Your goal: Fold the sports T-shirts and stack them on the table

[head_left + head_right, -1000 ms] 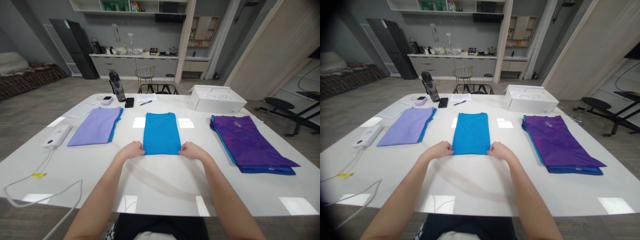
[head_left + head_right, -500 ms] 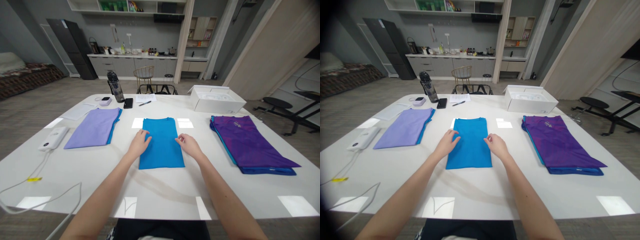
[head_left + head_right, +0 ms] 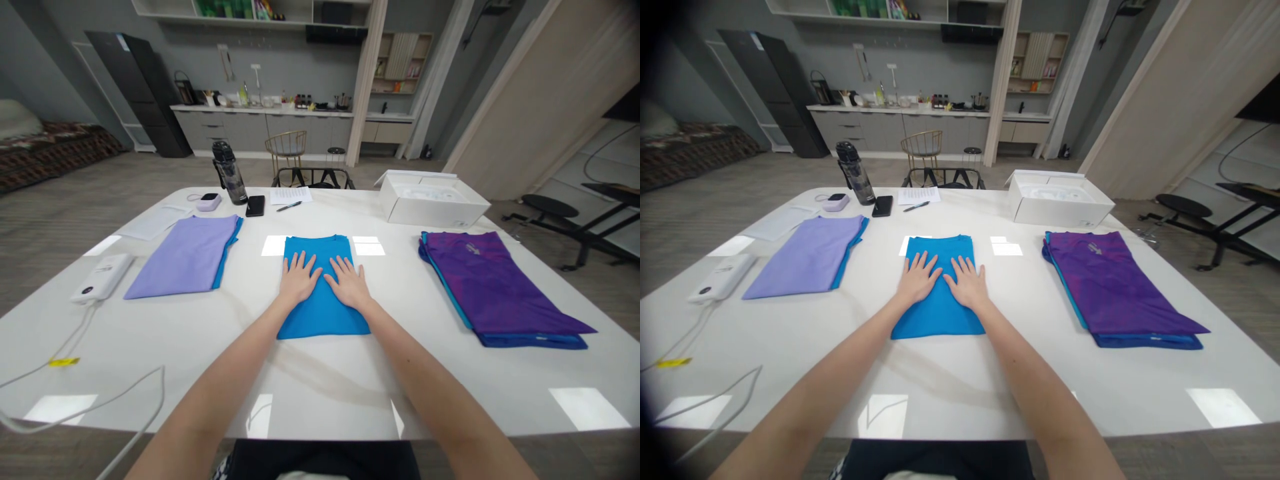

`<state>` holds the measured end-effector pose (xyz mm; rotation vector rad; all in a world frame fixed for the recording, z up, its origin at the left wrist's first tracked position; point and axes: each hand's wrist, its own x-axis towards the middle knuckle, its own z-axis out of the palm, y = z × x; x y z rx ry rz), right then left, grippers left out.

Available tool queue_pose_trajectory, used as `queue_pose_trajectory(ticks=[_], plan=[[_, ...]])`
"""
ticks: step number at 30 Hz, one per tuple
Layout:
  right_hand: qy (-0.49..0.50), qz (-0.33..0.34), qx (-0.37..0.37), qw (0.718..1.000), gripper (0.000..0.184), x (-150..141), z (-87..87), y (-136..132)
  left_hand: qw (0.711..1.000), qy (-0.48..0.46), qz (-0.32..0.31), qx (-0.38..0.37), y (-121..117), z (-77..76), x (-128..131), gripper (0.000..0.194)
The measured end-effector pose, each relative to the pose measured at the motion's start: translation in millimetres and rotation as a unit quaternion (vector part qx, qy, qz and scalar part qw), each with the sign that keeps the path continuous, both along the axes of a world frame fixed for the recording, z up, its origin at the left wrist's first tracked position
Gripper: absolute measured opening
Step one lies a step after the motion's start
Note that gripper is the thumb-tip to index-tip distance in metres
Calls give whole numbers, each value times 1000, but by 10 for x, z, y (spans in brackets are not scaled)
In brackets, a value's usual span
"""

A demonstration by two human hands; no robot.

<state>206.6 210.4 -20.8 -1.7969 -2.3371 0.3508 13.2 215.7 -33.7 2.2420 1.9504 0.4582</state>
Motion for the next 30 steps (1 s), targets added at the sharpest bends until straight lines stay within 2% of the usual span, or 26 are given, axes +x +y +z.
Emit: queue_pose_trajectory(ticks=[6,11,15,20,22,24,27,29,30], plan=[[38,-102,4,994,72,31,9,372,996,-23,69,-45,355,91,-230,66],[56,-190,57,979,69,93,57,766,992,-40,122,17,616,125,-407,68],[65,-194,52,978,59,157,33,1030,978,-63,199,5,834,126,-523,65],[102,-172,52,978,42,229,-63,1212,958,-114,224,-138,1210,179,-691,53],[126,-154,68,978,32,254,-96,1237,952,-131,226,-162,1297,180,-726,51],[155,-134,83,975,24,278,-127,1246,954,-150,214,-147,1302,149,-735,45],[219,-109,86,966,15,318,-164,1251,962,-188,180,-79,1183,63,-727,30],[293,-100,53,949,15,348,-168,1242,953,-260,150,-38,1067,26,-720,27],[330,-97,29,938,17,363,-158,1230,939,-318,130,-29,1009,28,-713,28]])
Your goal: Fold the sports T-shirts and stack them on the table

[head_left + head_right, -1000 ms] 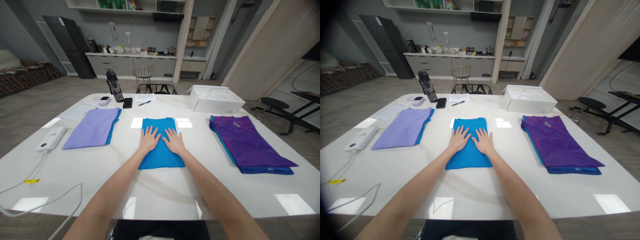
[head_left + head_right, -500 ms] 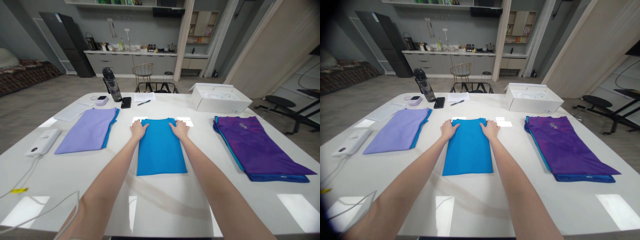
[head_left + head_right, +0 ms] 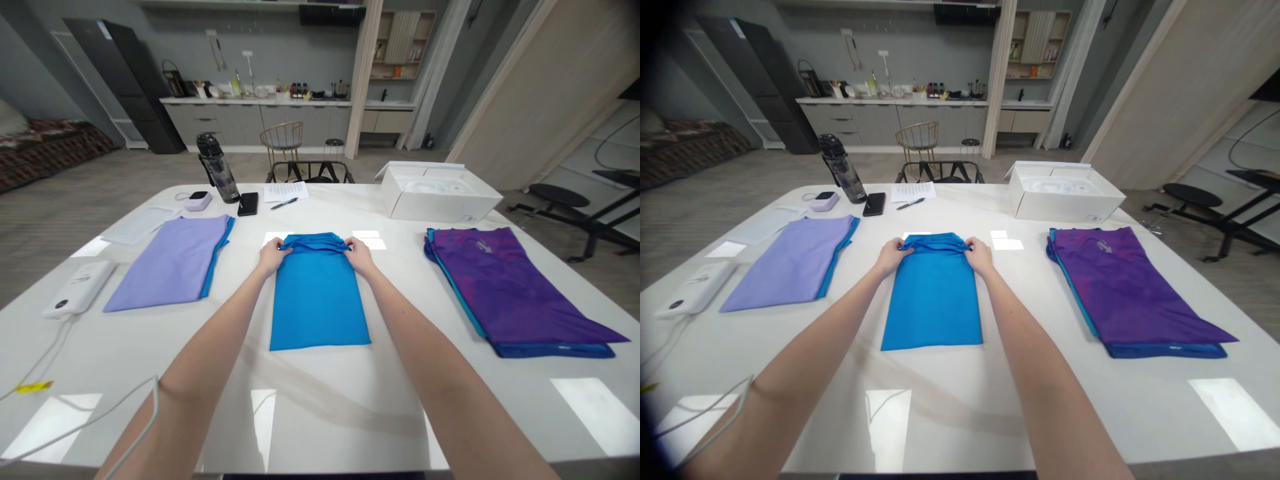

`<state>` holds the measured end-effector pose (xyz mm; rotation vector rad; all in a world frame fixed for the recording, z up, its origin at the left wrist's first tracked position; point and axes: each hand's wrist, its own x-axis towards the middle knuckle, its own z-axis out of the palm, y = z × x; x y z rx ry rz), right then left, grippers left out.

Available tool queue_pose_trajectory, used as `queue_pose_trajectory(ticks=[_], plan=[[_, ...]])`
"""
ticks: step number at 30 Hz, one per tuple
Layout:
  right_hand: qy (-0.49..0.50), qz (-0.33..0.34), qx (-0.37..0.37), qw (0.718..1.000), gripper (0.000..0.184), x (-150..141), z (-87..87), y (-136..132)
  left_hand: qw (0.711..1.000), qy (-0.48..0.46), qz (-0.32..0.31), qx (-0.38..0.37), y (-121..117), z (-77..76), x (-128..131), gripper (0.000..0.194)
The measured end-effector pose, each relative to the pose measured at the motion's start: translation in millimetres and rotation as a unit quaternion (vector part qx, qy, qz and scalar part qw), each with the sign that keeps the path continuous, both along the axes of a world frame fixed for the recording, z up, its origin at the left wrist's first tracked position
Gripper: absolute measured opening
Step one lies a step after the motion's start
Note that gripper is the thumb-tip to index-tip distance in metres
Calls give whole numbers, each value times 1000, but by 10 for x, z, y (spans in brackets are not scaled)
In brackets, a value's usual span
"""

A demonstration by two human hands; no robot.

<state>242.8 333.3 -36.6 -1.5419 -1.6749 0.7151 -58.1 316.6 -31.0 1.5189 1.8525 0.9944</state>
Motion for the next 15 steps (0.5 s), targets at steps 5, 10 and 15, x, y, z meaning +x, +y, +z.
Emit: queue_pose_trajectory(ticks=[5,10,15], plan=[[131,72,-48,988,30,49,178,-212,958,-252,-127,55,-256,252,93,38],[138,84,-8,987,30,82,486,-608,952,-246,-178,50,-485,627,267,33],[94,16,90,991,34,239,763,-944,944,-266,-158,112,-640,940,506,39]])
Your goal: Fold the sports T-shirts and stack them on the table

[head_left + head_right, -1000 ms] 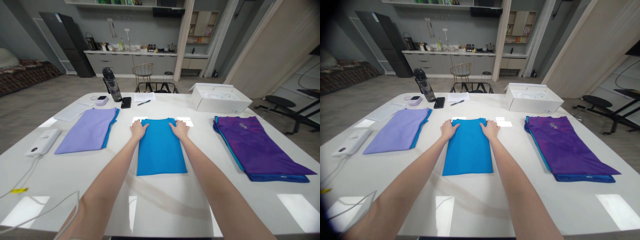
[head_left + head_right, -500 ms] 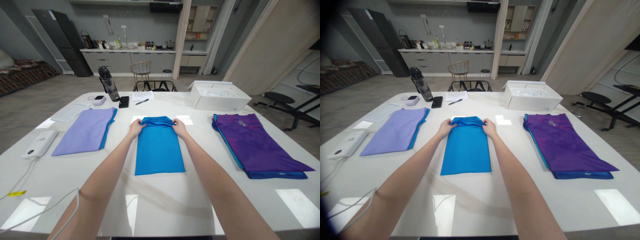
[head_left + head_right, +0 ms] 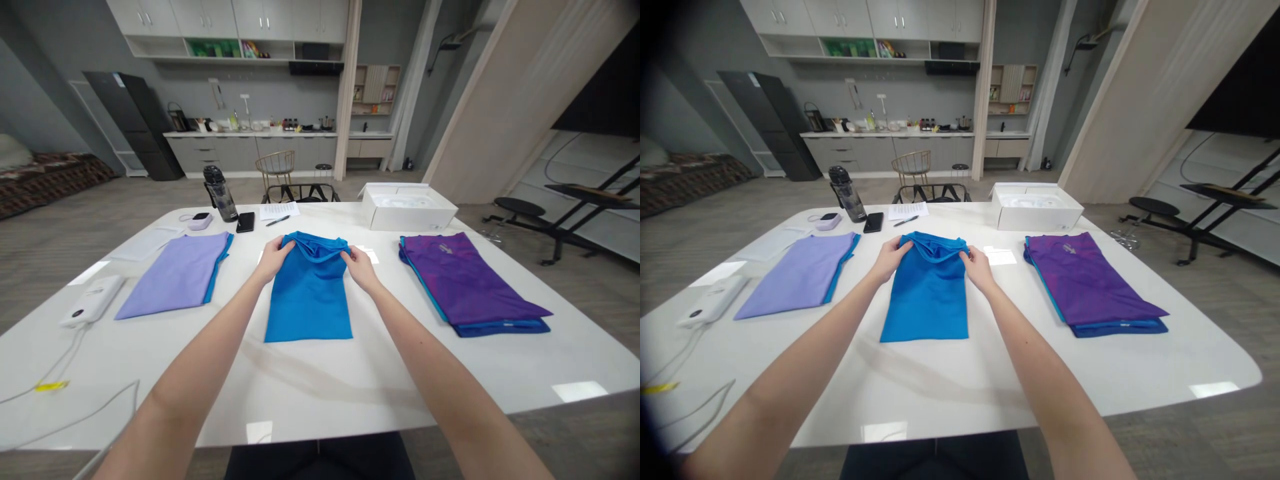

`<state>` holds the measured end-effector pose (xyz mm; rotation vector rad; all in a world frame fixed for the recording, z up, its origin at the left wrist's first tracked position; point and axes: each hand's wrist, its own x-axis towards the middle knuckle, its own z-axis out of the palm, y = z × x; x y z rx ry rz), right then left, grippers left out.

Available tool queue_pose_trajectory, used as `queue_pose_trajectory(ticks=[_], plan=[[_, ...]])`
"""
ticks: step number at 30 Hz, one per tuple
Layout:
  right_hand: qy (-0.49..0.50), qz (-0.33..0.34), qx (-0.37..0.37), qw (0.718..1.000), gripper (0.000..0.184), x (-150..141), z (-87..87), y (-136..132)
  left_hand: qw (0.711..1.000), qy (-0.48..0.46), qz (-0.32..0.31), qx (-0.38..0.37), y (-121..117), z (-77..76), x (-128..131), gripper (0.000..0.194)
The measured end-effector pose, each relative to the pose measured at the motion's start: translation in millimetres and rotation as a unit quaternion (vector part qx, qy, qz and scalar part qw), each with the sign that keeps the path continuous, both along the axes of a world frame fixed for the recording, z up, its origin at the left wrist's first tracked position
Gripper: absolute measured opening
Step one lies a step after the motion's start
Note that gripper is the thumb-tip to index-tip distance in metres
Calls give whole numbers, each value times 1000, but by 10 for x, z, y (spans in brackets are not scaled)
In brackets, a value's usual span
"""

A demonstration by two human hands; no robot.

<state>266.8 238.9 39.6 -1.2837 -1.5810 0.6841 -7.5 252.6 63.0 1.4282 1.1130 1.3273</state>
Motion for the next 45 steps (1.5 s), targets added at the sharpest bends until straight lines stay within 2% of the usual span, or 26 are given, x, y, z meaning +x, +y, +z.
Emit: queue_pose_trajectory(ticks=[3,5,10,15,17,19,21,24,26,28,30,32,34,35,37,40,42,44,45], plan=[[-17,-57,55,997,31,162,110,-175,998,12,22,51,-84,209,210,33],[-8,-91,93,991,30,291,168,-313,997,14,12,77,-141,342,382,31],[28,-137,107,984,33,697,274,-796,990,20,-123,68,-274,598,939,33],[41,-219,143,964,35,1264,296,-1376,961,44,-263,66,-487,789,1695,37],[41,-252,164,953,33,1553,361,-1579,949,35,-302,81,-614,884,2018,36],[40,-272,186,943,32,1892,533,-1718,943,10,-318,96,-731,1004,2327,35],[30,-267,201,942,31,2286,821,-1740,946,-28,-304,112,-782,1133,2618,35],[-12,-230,186,955,31,2940,1316,-1474,957,-86,-247,123,-634,1220,3049,34],[-26,-198,145,969,33,3358,1503,-1121,966,-115,-216,83,-393,1106,3349,33],[-34,-178,93,979,34,3695,1454,-716,971,-127,-200,-19,-119,826,3644,33],[-47,-183,31,982,34,3913,1169,-366,964,-118,-193,-140,97,436,3894,31],[-86,-202,-43,975,30,4020,765,-146,946,-104,-175,-251,204,51,4066,27],[-105,-251,-72,960,27,4068,412,-57,944,-99,-160,-273,227,-212,4156,25],[-108,-265,-66,956,27,4088,301,-42,944,-102,-157,-270,230,-276,4179,24],[-107,-285,-19,952,30,4137,236,-13,954,-109,-165,-226,273,-276,4203,24],[-110,-306,72,943,34,4207,411,141,975,-108,-167,-95,493,-108,4242,28],[-122,-317,110,934,36,4210,519,316,986,-91,-132,-40,701,-32,4276,31],[-148,-333,90,927,36,4153,502,481,994,-50,-81,-45,869,-58,4283,36],[-171,-345,45,922,38,4104,442,540,997,-11,-56,-57,917,-110,4268,41]])
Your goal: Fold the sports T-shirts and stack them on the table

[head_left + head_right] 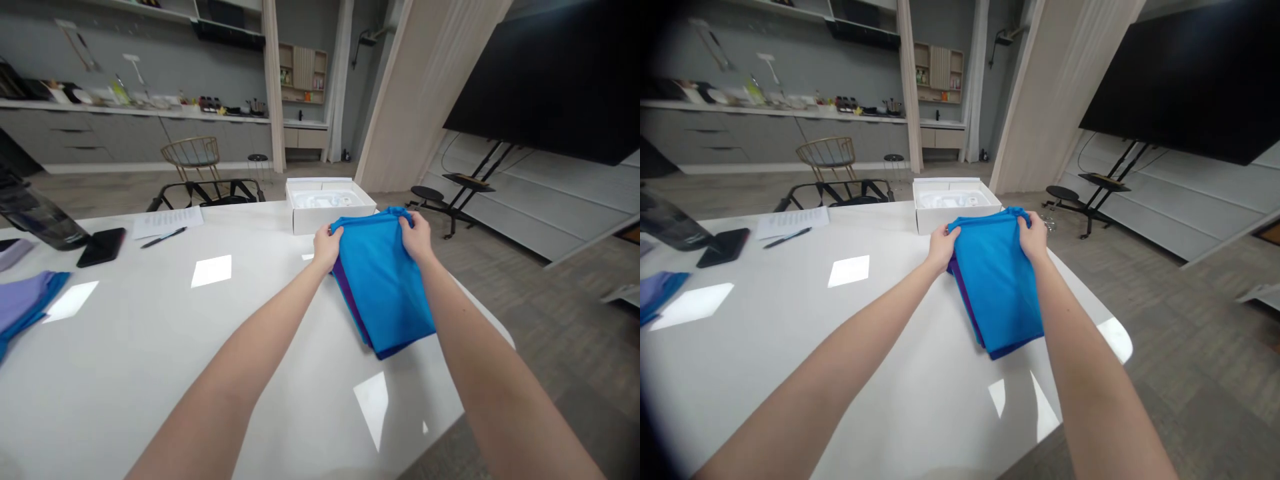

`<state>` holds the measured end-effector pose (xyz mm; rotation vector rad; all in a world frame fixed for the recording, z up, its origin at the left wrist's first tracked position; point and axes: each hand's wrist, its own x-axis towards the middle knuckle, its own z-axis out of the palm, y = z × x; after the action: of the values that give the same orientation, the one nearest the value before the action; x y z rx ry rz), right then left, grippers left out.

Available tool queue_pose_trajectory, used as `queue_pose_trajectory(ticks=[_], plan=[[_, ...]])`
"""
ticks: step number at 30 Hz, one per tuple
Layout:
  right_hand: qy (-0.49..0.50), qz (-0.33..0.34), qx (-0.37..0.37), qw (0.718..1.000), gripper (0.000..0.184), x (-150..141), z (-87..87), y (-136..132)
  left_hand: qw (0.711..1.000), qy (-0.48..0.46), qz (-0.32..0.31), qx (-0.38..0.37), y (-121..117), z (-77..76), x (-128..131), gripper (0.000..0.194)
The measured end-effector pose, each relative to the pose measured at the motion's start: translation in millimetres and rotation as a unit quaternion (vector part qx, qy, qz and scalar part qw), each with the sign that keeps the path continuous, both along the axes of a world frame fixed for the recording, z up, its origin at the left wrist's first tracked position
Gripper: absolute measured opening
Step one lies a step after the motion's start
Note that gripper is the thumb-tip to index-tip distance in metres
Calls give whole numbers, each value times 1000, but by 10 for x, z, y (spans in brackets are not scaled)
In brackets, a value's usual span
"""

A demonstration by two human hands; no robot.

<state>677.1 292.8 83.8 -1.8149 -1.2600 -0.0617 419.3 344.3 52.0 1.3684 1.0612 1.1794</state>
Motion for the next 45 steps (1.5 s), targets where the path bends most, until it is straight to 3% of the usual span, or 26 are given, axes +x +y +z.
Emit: queue_pose_trajectory(ticks=[3,5,7,9,13,17,22,28,33,37,41,45], plan=[[-14,-73,-222,972,57,-196,-279,42,985,166,16,46,-31,-238,-124,62],[-57,-84,-286,953,63,-337,-417,-14,953,258,-38,152,-147,-386,-242,64],[-122,-69,-258,956,59,-481,-448,-87,920,307,-88,226,-266,-474,-359,56],[-172,-39,-198,964,54,-651,-392,-141,912,324,-88,234,-346,-498,-472,47],[-120,119,-154,974,34,-1167,-286,-154,947,280,-44,154,-393,-455,-754,36],[-11,277,-173,945,22,-1968,-357,-122,967,243,-17,76,-436,-411,-1252,26],[45,365,-172,914,21,-3148,-457,-104,962,259,61,53,-563,-413,-2254,20],[91,421,-218,875,16,-4588,-616,15,940,289,178,17,-747,-468,-3846,21],[150,489,-252,821,14,-5822,-773,-13,872,369,315,64,-884,-404,-5322,25],[146,538,-254,790,15,-6618,-877,-123,800,446,401,20,-1006,-419,-6345,35],[120,564,-231,784,17,-7163,-977,-162,750,497,434,-46,-1090,-554,-6931,42],[103,579,-225,777,20,-7395,-1068,-205,745,499,436,-77,-1082,-652,-7117,30]])
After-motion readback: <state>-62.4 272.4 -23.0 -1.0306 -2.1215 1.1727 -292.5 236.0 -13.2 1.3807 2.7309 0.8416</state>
